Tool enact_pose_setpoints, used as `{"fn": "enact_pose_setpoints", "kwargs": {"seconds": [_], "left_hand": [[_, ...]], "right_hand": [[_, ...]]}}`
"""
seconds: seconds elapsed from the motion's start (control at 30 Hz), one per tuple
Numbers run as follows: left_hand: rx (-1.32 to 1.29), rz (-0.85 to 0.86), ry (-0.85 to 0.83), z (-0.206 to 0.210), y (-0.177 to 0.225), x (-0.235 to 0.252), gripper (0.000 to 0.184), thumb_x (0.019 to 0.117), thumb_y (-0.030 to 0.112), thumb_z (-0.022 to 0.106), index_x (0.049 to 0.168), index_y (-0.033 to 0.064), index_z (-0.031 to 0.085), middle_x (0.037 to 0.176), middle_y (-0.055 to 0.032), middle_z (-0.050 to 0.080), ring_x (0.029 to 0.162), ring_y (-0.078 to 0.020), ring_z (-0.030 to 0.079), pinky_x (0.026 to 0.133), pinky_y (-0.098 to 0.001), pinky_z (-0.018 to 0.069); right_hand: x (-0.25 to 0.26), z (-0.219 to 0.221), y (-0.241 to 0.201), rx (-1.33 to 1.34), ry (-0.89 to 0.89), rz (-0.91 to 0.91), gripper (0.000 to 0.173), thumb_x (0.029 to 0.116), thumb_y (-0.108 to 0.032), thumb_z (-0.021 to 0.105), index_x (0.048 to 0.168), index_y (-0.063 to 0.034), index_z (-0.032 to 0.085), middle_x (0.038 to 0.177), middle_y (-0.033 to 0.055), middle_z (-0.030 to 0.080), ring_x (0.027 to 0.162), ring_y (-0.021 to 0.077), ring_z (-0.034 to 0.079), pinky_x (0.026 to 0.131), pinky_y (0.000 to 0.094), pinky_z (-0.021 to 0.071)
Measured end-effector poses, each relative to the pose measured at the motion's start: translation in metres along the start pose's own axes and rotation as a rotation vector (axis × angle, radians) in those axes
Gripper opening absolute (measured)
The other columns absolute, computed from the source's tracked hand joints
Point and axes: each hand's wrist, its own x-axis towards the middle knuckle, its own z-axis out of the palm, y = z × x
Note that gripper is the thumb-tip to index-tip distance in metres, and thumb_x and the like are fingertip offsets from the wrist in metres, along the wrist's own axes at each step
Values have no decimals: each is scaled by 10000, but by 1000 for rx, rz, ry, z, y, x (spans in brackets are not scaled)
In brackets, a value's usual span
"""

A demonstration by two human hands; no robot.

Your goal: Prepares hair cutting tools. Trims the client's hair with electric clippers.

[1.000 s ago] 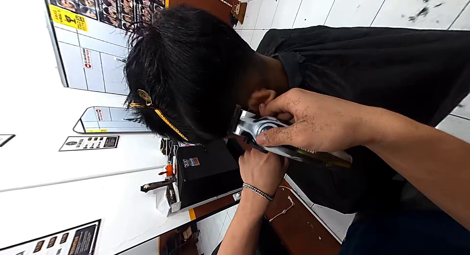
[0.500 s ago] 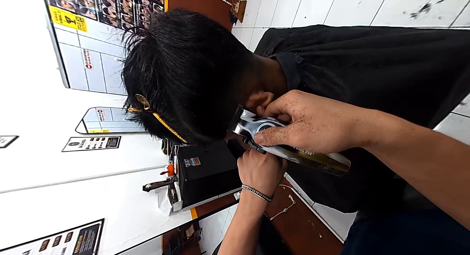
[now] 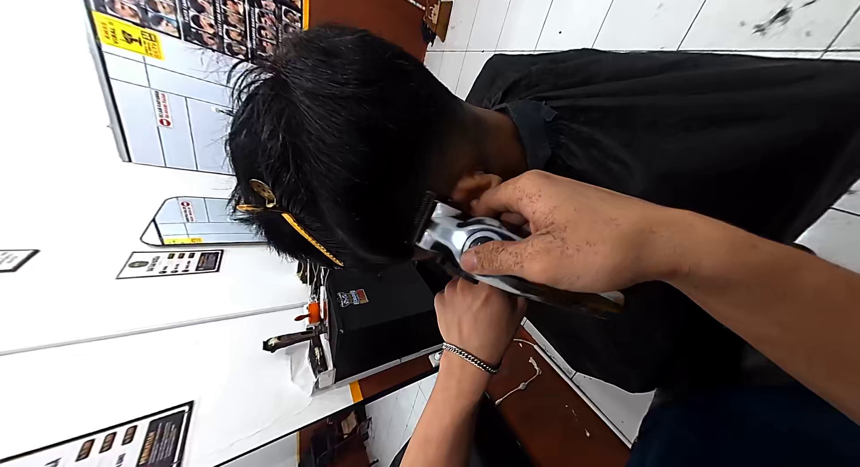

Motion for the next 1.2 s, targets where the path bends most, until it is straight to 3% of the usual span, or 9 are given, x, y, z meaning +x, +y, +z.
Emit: {"fn": "enact_pose_setpoints", "kwargs": {"seconds": [0.23, 0.33, 0.47, 0.57, 0.67, 0.8, 0.9, 1.2], "left_hand": [[-11, -2, -1, -1, 0, 0, 342, 849, 380, 642, 683, 82, 658, 601, -95, 635, 538, -283, 667, 425, -431, 447], [-12, 4, 5, -2, 0, 0, 342, 858, 373, 636, 707, 70, 684, 627, -110, 651, 556, -291, 678, 431, -436, 457], [-14, 6, 13, -1, 1, 0, 328, 844, 372, 648, 714, 73, 677, 622, -102, 650, 550, -285, 674, 428, -428, 451], [-10, 16, 20, -2, 0, 0, 346, 851, 379, 637, 698, 72, 677, 621, -104, 653, 554, -286, 677, 425, -429, 448], [-11, 14, 11, -2, 0, 0, 343, 851, 383, 644, 696, 78, 672, 613, -98, 647, 551, -279, 673, 427, -427, 448], [-14, 20, 12, -3, 0, 1, 346, 855, 379, 629, 709, 70, 686, 627, -108, 655, 561, -284, 681, 423, -429, 452], [-15, 15, 13, -3, 0, 0, 357, 856, 393, 636, 707, 72, 680, 615, -105, 647, 546, -281, 671, 424, -427, 449], [-1, 23, 13, -5, -1, -1, 354, 858, 391, 630, 710, 74, 682, 632, -104, 655, 543, -278, 667, 421, -419, 443]], "right_hand": [[1, -2, 2, 13, 10, -4, 223, 1008, -332, 655, 989, -113, 690, 697, -41, 602, 602, 15, 572, 524, 213, 453], [1, -4, 3, 61, 8, -17, 229, 1007, -304, 665, 929, -91, 694, 643, -30, 577, 545, 17, 541, 487, 197, 429], [3, -5, 2, 18, -14, -18, 229, 1012, -326, 652, 990, -101, 691, 696, -33, 598, 593, 21, 565, 523, 214, 453], [1, -6, 4, 76, -14, -21, 212, 1008, -291, 665, 949, -89, 693, 637, -35, 572, 535, 11, 531, 477, 191, 416], [3, -6, 3, 36, -28, -38, 208, 1003, -308, 661, 980, -104, 693, 694, -35, 598, 595, 20, 564, 519, 217, 449], [2, -8, 5, 51, -20, -13, 218, 1000, -303, 671, 947, -92, 694, 642, -32, 577, 541, 17, 538, 481, 202, 425], [3, -6, 5, 4, -17, -33, 217, 998, -328, 664, 981, -114, 695, 687, -39, 585, 592, 30, 553, 520, 232, 439], [2, -10, 5, 72, -19, -27, 217, 1009, -305, 653, 955, -100, 699, 674, -31, 591, 577, 25, 558, 504, 218, 440]]}}
